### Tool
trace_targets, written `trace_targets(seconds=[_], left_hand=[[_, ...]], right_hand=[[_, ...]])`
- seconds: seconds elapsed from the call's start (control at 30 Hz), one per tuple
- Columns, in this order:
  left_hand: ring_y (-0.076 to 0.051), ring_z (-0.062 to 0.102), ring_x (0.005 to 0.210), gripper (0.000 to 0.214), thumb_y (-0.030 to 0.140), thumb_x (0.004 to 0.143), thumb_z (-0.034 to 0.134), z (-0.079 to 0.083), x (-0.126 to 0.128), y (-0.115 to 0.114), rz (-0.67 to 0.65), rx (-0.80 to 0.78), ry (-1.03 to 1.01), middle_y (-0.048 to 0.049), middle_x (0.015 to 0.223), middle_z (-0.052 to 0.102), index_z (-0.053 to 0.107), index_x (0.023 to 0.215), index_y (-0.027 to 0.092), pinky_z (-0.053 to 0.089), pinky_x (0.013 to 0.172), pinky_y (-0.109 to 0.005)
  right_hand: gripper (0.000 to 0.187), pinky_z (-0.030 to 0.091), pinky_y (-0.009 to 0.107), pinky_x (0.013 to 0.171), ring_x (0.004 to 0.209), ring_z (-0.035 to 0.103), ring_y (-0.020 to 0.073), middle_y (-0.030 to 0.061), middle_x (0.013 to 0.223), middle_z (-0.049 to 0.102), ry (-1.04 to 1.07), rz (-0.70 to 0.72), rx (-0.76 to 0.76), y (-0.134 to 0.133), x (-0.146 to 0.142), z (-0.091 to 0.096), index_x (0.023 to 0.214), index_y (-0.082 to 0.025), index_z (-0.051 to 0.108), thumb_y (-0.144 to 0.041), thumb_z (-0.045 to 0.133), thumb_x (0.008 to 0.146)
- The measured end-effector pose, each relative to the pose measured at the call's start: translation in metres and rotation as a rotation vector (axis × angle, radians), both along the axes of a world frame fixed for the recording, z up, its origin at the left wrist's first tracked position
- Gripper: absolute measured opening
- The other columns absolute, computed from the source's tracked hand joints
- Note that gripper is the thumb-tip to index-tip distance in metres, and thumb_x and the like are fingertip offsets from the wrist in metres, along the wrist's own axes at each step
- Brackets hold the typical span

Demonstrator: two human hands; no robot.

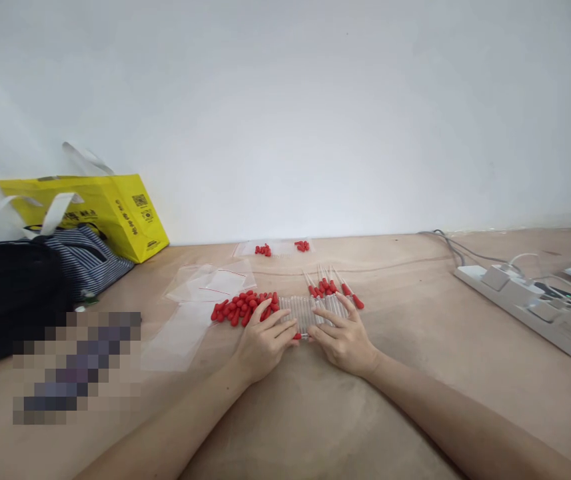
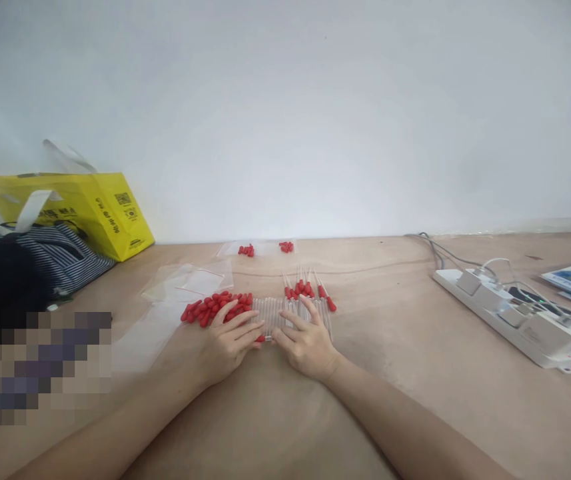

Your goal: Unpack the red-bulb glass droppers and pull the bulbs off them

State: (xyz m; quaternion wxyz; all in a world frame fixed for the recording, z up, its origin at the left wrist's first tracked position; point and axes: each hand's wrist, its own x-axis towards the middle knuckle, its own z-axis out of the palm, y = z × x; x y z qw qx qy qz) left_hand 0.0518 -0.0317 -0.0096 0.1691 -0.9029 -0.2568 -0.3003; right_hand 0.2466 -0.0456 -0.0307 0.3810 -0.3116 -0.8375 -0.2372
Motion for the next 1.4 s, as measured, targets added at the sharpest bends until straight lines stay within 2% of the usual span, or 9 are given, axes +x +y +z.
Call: trace_targets(seconds=[0.4, 0.53, 0.67, 0.73, 0.8, 0.93, 1.07, 1.3, 1.4], left_hand=[[-0.017, 0.057, 0.093, 0.016, 0.022, 0.083, 0.048, 0.003, -0.005, -0.005, -0.01, 0.09, 0.026, 0.0053, 0.09, 0.068, 0.063, 0.082, 0.027, 0.024, 0.097, -0.048], [-0.017, 0.057, 0.093, 0.021, 0.018, 0.084, 0.045, 0.007, -0.014, -0.004, 0.032, 0.078, 0.029, 0.0039, 0.088, 0.068, 0.063, 0.078, 0.026, 0.026, 0.095, -0.048], [-0.017, 0.058, 0.081, 0.019, 0.022, 0.084, 0.045, 0.007, -0.024, 0.001, 0.114, 0.041, -0.035, -0.0003, 0.084, 0.066, 0.063, 0.08, 0.023, 0.041, 0.079, -0.039], [-0.014, 0.055, 0.072, 0.021, 0.025, 0.085, 0.042, 0.002, -0.025, 0.005, 0.126, -0.002, -0.091, -0.0036, 0.083, 0.061, 0.062, 0.086, 0.021, 0.045, 0.066, -0.03], [-0.012, 0.053, 0.067, 0.025, 0.025, 0.087, 0.037, -0.002, -0.024, 0.009, 0.141, -0.043, -0.163, -0.0048, 0.083, 0.054, 0.06, 0.095, 0.018, 0.047, 0.061, -0.025], [-0.014, 0.051, 0.076, 0.03, 0.017, 0.086, 0.035, -0.004, -0.024, 0.016, 0.229, -0.041, -0.265, -0.0061, 0.086, 0.044, 0.051, 0.111, 0.015, 0.047, 0.07, -0.027], [-0.017, 0.051, 0.083, 0.033, 0.014, 0.083, 0.033, 0.003, -0.035, 0.024, 0.306, -0.013, -0.276, -0.0084, 0.09, 0.046, 0.046, 0.114, 0.014, 0.046, 0.075, -0.03], [-0.02, 0.055, 0.077, 0.017, 0.022, 0.077, 0.042, 0.01, -0.062, 0.041, 0.544, -0.11, -0.313, -0.0059, 0.083, 0.059, 0.051, 0.09, 0.018, 0.044, 0.07, -0.032], [-0.02, 0.054, 0.071, 0.013, 0.027, 0.077, 0.043, 0.01, -0.065, 0.043, 0.572, -0.146, -0.261, -0.0037, 0.075, 0.061, 0.053, 0.078, 0.019, 0.043, 0.068, -0.032]], right_hand=[[0.015, 0.014, 0.045, 0.104, 0.097, 0.056, 0.0128, -0.004, 0.064, 0.065, 0.01, 0.043, 0.058, -0.004, 0.001, 0.0, 0.08, -0.02, 0.059, -0.014, 0.045, 0.083], [0.016, 0.018, 0.045, 0.1, 0.093, 0.057, 0.0146, -0.0032, 0.062, 0.064, 0.044, -0.009, 0.052, -0.004, 0.01, 0.002, 0.078, -0.02, 0.06, -0.014, 0.046, 0.082], [0.018, 0.039, 0.031, 0.076, 0.063, 0.058, 0.0115, -0.0021, 0.055, 0.059, 0.102, -0.142, -0.029, 0.0, 0.023, 0.003, 0.079, -0.02, 0.062, -0.022, 0.046, 0.084], [0.021, 0.038, 0.024, 0.057, 0.052, 0.053, 0.0097, -0.0015, 0.056, 0.056, 0.121, -0.209, -0.097, 0.003, 0.026, 0.0, 0.087, -0.02, 0.063, -0.024, 0.042, 0.085], [0.024, 0.037, 0.022, 0.048, 0.053, 0.052, 0.0104, 0.0004, 0.062, 0.055, 0.155, -0.275, -0.167, 0.008, 0.027, -0.004, 0.095, -0.021, 0.061, -0.024, 0.039, 0.086], [0.026, 0.043, 0.023, 0.053, 0.06, 0.053, 0.0125, 0.0035, 0.069, 0.051, 0.212, -0.328, -0.268, 0.018, 0.026, -0.011, 0.09, -0.02, 0.06, -0.015, 0.035, 0.083], [0.025, 0.046, 0.024, 0.06, 0.065, 0.053, 0.0131, 0.0045, 0.072, 0.05, 0.212, -0.303, -0.278, 0.025, 0.025, -0.014, 0.081, -0.019, 0.059, -0.009, 0.036, 0.08], [0.024, 0.046, 0.026, 0.061, 0.065, 0.052, 0.0141, 0.0042, 0.071, 0.049, 0.231, -0.288, -0.254, 0.027, 0.018, -0.016, 0.079, -0.019, 0.06, -0.008, 0.038, 0.078], [0.024, 0.045, 0.026, 0.059, 0.064, 0.051, 0.0137, 0.0047, 0.073, 0.049, 0.229, -0.265, -0.275, 0.024, 0.014, -0.015, 0.079, -0.018, 0.059, -0.008, 0.037, 0.078]])
